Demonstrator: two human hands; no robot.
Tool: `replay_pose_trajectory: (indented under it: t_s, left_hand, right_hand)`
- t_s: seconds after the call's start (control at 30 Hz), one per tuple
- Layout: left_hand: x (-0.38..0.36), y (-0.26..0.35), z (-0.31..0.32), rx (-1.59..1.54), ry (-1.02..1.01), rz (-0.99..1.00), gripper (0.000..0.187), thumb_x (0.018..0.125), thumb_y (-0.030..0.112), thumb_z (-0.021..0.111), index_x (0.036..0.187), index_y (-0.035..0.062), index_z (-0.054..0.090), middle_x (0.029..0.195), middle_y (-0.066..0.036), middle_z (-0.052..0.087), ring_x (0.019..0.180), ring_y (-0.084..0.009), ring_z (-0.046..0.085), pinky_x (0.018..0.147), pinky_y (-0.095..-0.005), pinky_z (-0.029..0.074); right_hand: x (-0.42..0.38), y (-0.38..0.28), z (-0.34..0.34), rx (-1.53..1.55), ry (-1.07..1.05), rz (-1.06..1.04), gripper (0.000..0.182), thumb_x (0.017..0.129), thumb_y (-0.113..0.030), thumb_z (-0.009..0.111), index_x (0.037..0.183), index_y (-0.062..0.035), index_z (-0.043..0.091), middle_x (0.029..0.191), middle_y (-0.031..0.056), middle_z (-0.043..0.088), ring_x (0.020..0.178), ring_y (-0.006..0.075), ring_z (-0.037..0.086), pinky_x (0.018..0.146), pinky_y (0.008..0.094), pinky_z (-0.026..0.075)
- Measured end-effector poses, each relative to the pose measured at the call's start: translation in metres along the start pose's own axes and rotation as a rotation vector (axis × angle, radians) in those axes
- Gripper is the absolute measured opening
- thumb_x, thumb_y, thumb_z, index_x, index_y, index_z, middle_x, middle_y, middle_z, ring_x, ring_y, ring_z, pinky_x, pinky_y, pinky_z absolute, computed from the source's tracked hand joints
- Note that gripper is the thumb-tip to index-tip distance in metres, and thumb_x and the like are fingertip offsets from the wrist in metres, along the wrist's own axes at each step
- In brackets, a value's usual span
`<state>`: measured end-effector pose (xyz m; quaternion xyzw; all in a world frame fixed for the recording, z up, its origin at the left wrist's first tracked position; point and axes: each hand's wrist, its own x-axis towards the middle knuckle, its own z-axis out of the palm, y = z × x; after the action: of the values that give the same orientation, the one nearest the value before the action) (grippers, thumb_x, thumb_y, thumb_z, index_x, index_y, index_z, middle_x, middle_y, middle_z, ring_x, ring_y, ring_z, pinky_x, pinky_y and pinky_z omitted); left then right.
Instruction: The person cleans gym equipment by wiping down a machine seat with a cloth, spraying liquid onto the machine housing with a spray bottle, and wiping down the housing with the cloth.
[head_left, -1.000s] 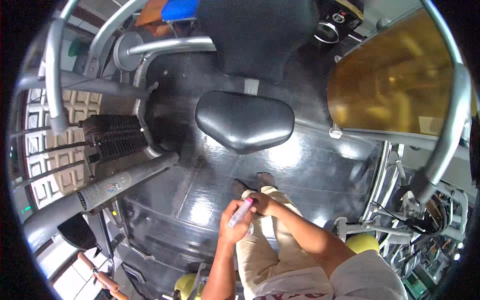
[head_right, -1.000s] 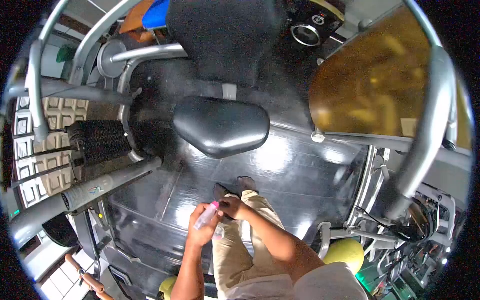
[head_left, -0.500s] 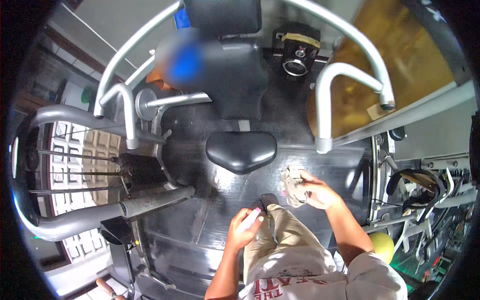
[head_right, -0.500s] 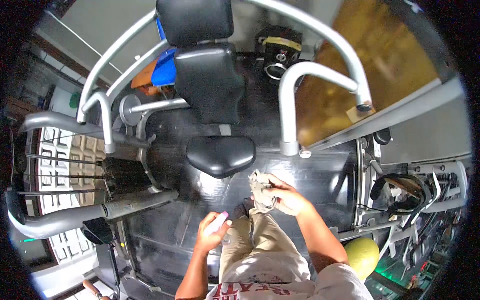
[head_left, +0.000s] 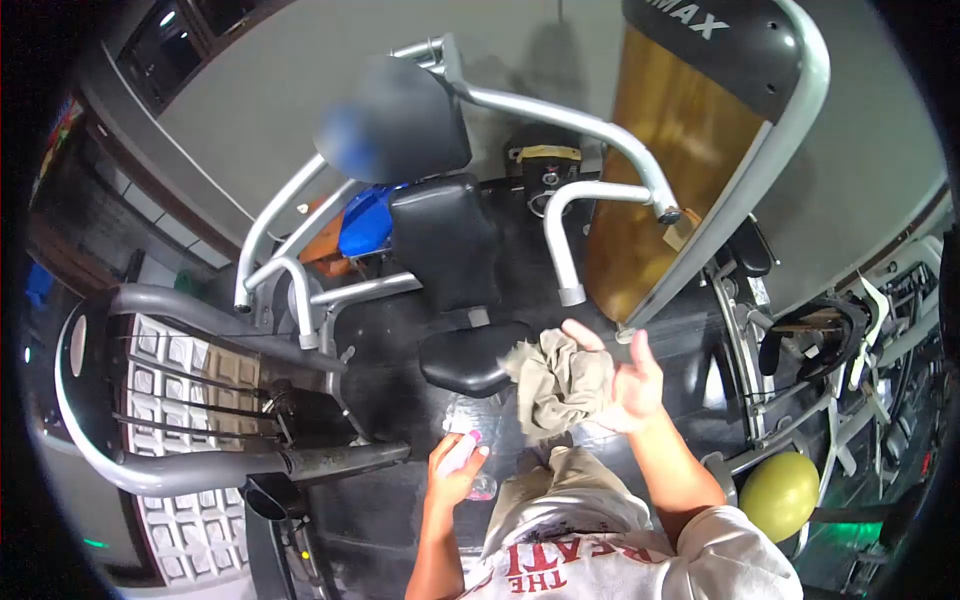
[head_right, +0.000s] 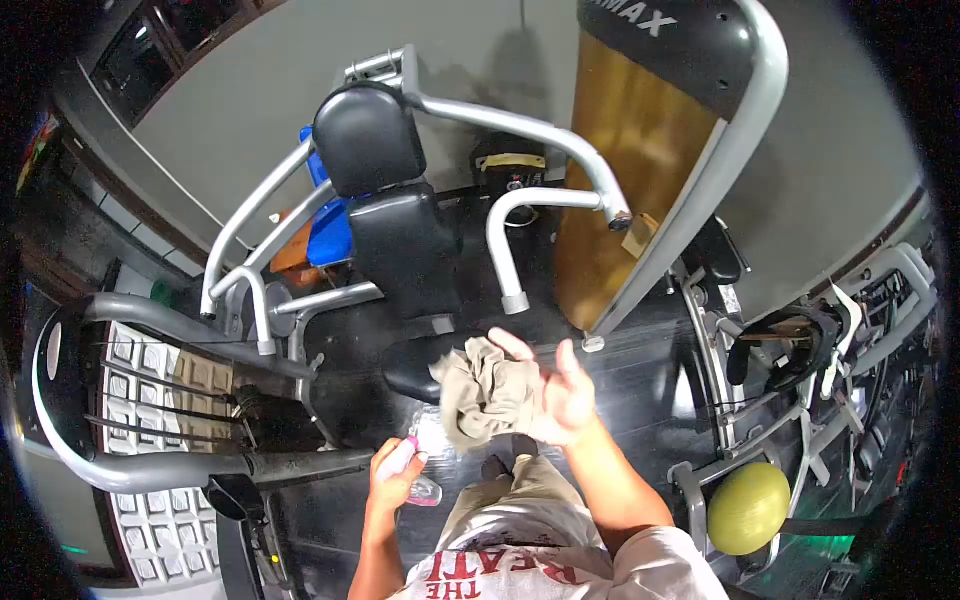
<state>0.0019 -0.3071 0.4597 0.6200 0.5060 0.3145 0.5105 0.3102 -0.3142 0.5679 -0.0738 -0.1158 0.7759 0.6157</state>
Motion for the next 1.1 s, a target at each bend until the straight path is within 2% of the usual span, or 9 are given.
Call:
replay_pose_trajectory:
  t_s: [0.1, 0.17, 0.37, 0.5, 0.67, 0.77, 0.8, 1.03, 1.1]
  left_hand:
    - [-0.005, 0.001, 0.005, -0.081, -0.058, -0.028, 0.025, 0.085, 0.009, 0.081, 0.107, 0.0, 0.072, 0.088, -0.001, 0.067, 0.077, -0.0084, 0.058, 0.073, -0.0264, 0.05]
    - [-0.004, 0.006, 0.009, -0.054, -0.107, -0.028, 0.026, 0.085, 0.011, 0.081, 0.108, 0.0008, 0.072, 0.086, 0.0, 0.065, 0.077, -0.0079, 0.058, 0.072, -0.0268, 0.049]
    - [0.013, 0.035, 0.026, -0.016, -0.182, 0.043, 0.022, 0.084, 0.013, 0.083, 0.098, 0.0029, 0.069, 0.08, 0.001, 0.062, 0.074, -0.0067, 0.055, 0.067, -0.0258, 0.047]
    - [0.019, 0.055, 0.045, 0.005, -0.181, 0.061, 0.021, 0.084, 0.013, 0.084, 0.095, 0.0036, 0.069, 0.08, 0.001, 0.063, 0.072, -0.0063, 0.055, 0.066, -0.0253, 0.046]
    - [0.008, 0.1, 0.085, 0.002, -0.124, 0.125, 0.019, 0.083, 0.009, 0.082, 0.092, 0.0036, 0.066, 0.077, 0.002, 0.062, 0.07, -0.0056, 0.054, 0.064, -0.0245, 0.045]
    - [0.005, 0.115, 0.122, -0.068, -0.129, 0.105, 0.022, 0.083, 0.011, 0.083, 0.094, 0.0041, 0.066, 0.079, 0.002, 0.063, 0.072, -0.0056, 0.056, 0.066, -0.0243, 0.047]
    - [0.005, 0.118, 0.137, -0.103, -0.132, 0.103, 0.022, 0.084, 0.012, 0.084, 0.095, 0.0042, 0.066, 0.079, 0.002, 0.064, 0.072, -0.0052, 0.056, 0.066, -0.0244, 0.047]
    - [0.021, 0.163, 0.243, -0.184, -0.257, 0.166, 0.019, 0.089, 0.012, 0.081, 0.095, 0.0021, 0.066, 0.083, -0.002, 0.067, 0.076, -0.0108, 0.065, 0.072, -0.0276, 0.053]
    - [0.031, 0.184, 0.271, -0.333, -0.338, 0.169, 0.017, 0.091, 0.01, 0.078, 0.095, 0.0, 0.065, 0.085, -0.005, 0.067, 0.079, -0.0139, 0.069, 0.074, -0.03, 0.055]
  right_hand:
    - [-0.005, 0.01, 0.02, 0.099, 0.025, -0.016, 0.097, 0.091, -0.08, 0.044, 0.161, -0.0142, 0.029, 0.164, 0.0137, 0.033, 0.149, 0.0373, 0.035, 0.119, 0.0653, 0.026]
    - [-0.013, 0.02, 0.01, 0.187, -0.004, 0.134, 0.1, 0.09, -0.083, 0.04, 0.162, -0.0146, 0.027, 0.166, 0.0139, 0.031, 0.149, 0.0393, 0.034, 0.116, 0.0728, 0.021]
    - [-0.053, 0.003, 0.052, -0.045, -0.037, -0.079, 0.111, 0.084, -0.091, 0.037, 0.165, -0.0166, 0.019, 0.169, 0.0179, 0.018, 0.149, 0.0502, 0.028, 0.113, 0.0733, 0.027]
    - [-0.093, -0.046, 0.08, -0.229, 0.141, -0.32, 0.11, 0.086, -0.091, 0.032, 0.162, -0.0116, 0.027, 0.166, 0.0159, 0.028, 0.148, 0.0455, 0.034, 0.113, 0.0722, 0.029]
    - [-0.139, -0.066, 0.086, 0.294, -0.196, -0.253, 0.103, 0.094, -0.08, 0.035, 0.16, -0.0023, 0.024, 0.161, 0.0227, 0.036, 0.144, 0.0427, 0.042, 0.112, 0.0609, 0.039]
    - [-0.178, -0.088, 0.058, 0.371, 0.032, -0.14, 0.102, 0.093, -0.08, 0.037, 0.159, -0.0032, 0.029, 0.16, 0.0256, 0.036, 0.142, 0.0429, 0.044, 0.11, 0.0614, 0.042]
    - [-0.187, -0.097, 0.048, 0.344, 0.045, -0.147, 0.101, 0.093, -0.079, 0.041, 0.159, -0.0034, 0.031, 0.16, 0.0237, 0.036, 0.143, 0.0423, 0.043, 0.109, 0.0668, 0.039]
    - [-0.255, -0.191, 0.022, 0.363, 0.197, -0.425, 0.09, 0.093, -0.071, 0.049, 0.151, -0.003, 0.045, 0.154, 0.0201, 0.048, 0.138, 0.0422, 0.05, 0.102, 0.0686, 0.046]
    - [-0.274, -0.216, 0.012, 0.215, 0.242, -0.51, 0.085, 0.094, -0.069, 0.05, 0.146, -0.002, 0.051, 0.147, 0.0205, 0.055, 0.129, 0.0406, 0.058, 0.097, 0.0625, 0.053]
